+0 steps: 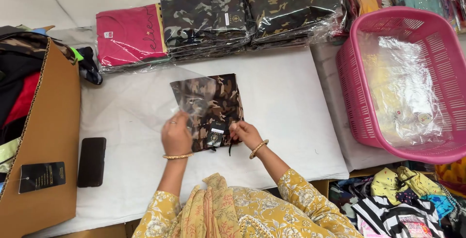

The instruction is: The person folds a camouflage-patterned garment and places it into a clear plastic bag, then seals it. They repeat the process with a red garment, folding it neatly before placing it into a plastic bag and sealing it.

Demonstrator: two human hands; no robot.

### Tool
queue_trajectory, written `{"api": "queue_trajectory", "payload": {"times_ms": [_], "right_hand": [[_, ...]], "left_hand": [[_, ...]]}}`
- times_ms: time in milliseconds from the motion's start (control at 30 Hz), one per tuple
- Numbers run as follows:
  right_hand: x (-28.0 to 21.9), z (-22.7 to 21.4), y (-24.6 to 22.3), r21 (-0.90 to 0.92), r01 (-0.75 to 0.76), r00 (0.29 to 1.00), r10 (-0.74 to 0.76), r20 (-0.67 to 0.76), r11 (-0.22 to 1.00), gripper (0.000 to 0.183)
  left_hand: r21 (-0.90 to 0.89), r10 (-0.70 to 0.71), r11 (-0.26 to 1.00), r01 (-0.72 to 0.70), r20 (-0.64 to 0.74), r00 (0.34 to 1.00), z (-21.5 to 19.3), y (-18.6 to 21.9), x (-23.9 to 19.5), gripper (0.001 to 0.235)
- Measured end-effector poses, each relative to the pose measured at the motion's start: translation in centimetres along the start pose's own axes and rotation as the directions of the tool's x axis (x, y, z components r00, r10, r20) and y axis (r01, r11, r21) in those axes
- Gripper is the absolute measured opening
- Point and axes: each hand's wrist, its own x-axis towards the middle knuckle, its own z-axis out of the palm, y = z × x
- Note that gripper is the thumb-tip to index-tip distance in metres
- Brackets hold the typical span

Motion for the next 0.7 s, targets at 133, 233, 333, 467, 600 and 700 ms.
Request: {"api": "queue_trajectory", "payload": {"times_ms": [133,233,333,467,600,700], "right_hand": [[1.1,-3.0,0.5,-0.173,-0.1,0.977,0.063,-0.203,0.98,0.028],[3.2,-3.5,2.1,-0.116,-0.171,0.945,0.129,-0.301,0.978,0.036],[4.6,-2.6,2.1,-0.163,-0.211,0.939,0.153,-0.308,0.964,0.051],[5.4,-0.7,1.0,-0.194,-0.273,0.924,0.201,-0.326,0.942,0.06],[5.7,0.8,0.5,-0.421,-0.25,0.95,0.137,-0.281,0.872,0.062],[5.4,2.3,1.1,-0.289,-0.144,0.969,0.076,-0.235,0.946,0.08]], "left_hand": [[0.128,-0.01,0.992,0.019,-0.066,0.998,-4.1,-4.2,1.6,0.024],[0.194,-0.014,0.981,0.003,0.055,0.998,-2.1,-8.8,-0.8,0.026],[0.324,-0.108,0.945,0.033,0.215,0.971,0.2,-10.1,-3.6,0.024],[0.111,-0.088,0.992,0.068,0.188,0.978,1.5,-5.3,-9.4,0.023],[-0.097,-0.011,0.991,0.089,0.613,0.79,2.5,-0.4,-16.4,0.022],[-0.116,-0.294,0.94,0.322,0.206,0.933,7.5,-3.4,-19.0,0.039]]}}
